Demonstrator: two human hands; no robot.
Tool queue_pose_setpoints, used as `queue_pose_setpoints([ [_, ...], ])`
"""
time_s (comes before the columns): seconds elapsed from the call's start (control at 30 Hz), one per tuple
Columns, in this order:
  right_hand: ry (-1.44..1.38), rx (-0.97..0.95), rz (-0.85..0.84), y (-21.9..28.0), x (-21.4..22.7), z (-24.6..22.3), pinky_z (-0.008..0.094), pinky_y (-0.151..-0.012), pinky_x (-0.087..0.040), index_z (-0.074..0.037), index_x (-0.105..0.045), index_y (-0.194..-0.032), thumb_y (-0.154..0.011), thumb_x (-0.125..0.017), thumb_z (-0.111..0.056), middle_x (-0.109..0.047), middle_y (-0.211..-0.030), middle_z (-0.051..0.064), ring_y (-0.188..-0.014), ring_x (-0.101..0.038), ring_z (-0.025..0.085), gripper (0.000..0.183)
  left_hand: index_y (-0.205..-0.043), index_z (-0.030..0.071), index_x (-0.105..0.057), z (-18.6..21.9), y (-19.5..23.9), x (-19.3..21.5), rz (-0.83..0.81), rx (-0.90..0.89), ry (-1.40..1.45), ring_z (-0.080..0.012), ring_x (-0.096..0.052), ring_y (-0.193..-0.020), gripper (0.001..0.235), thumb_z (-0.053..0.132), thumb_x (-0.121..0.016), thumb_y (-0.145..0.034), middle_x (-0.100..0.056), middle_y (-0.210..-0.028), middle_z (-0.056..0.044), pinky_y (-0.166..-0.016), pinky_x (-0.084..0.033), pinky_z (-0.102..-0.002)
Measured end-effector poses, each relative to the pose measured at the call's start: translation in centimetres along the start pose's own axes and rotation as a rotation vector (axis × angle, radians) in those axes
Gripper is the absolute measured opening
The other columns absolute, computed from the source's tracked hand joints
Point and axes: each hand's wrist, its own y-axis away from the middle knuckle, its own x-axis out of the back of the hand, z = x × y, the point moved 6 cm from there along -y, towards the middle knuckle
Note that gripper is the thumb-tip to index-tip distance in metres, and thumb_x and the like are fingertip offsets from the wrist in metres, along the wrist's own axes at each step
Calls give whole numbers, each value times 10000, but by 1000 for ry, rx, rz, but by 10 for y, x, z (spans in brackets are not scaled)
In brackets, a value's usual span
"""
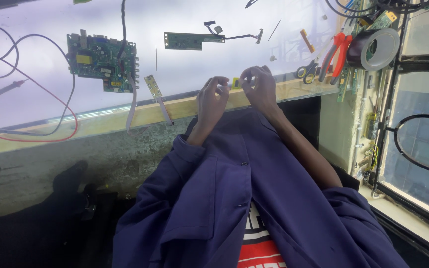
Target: The person cleans a small yellow electronic component using a white cloth. They wipe the component thoroughly, handling it with both hands, and place it on the table. The person then picks up a small white object and manipulates it with their fingers.
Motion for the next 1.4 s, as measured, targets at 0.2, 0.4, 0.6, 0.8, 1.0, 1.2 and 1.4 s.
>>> queue_pose_setpoints([
  [0.2, -77, 173, -138, 11, 8, -31, 391, -705, -493, -77, -675, -880, -845, -707, -84, -591, -725, 60, -792, -541, 224, 48, -905, 146, -701, 18, -1, 1, -73, -122, -145, -216, -662, -806, 83, 141, -703, -822, -662, -874, -27, -675, -538, -372],
  [0.4, -591, 247, -169, -1, 2, 0, 434, -850, -482, 3, -656, -998, -958, -547, -412, -650, -977, 195, -990, -609, 297, 431, -852, 135, -661, 3, 8, 19, 60, -40, 4, -192, -600, -725, 71, 192, -701, -839, -613, -767, -33, -630, -501, -337],
  [0.6, -791, 355, -74, -83, -6, -9, 377, -852, -564, -9, -689, -972, -1020, -459, -527, -711, -966, 145, -926, -703, 269, 569, -774, 171, -604, 4, 30, 46, 170, 241, 247, -46, -362, -586, 100, 168, -638, -867, -442, -652, 78, -516, -285, -245],
  [0.8, -763, 364, -328, -11, -26, -36, 500, -898, -500, 29, -705, -971, -992, -426, -503, -703, -1002, 238, -1029, -662, 375, 601, -958, 75, -606, -15, 55, 78, 364, 183, 442, -66, -524, -832, 84, 138, -649, -924, -561, -827, -12, -694, -451, -226],
  [1.0, -800, 437, -128, -64, -13, -1, 488, -950, -475, 65, -679, -1006, -973, -447, -577, -690, -1021, 251, -1097, -635, 398, 682, -952, 56, -585, -24, 59, 66, 280, 170, 554, -42, -481, -674, 122, 166, -580, -1003, -541, -760, -41, -591, -367, -205],
  [1.2, -688, 397, -167, 27, -11, -36, 540, -931, -467, 48, -687, -1022, -979, -499, -328, -684, -1041, 231, -1069, -638, 426, 422, -986, 66, -559, -20, 56, 53, 265, 214, 592, -48, -552, -632, 75, 128, -600, -974, -569, -731, -55, -489, -362, -134],
  [1.4, -72, 312, 513, 29, 67, 54, 327, -711, -508, -79, -736, -1037, -913, -649, -21, -669, -840, 40, -760, -626, 239, 162, -1003, 33, -553, -27, 56, 47, 141, 145, 597, -83, -575, -642, 112, 143, -571, -1002, -609, -744, -133, -474, -353, -149],
])
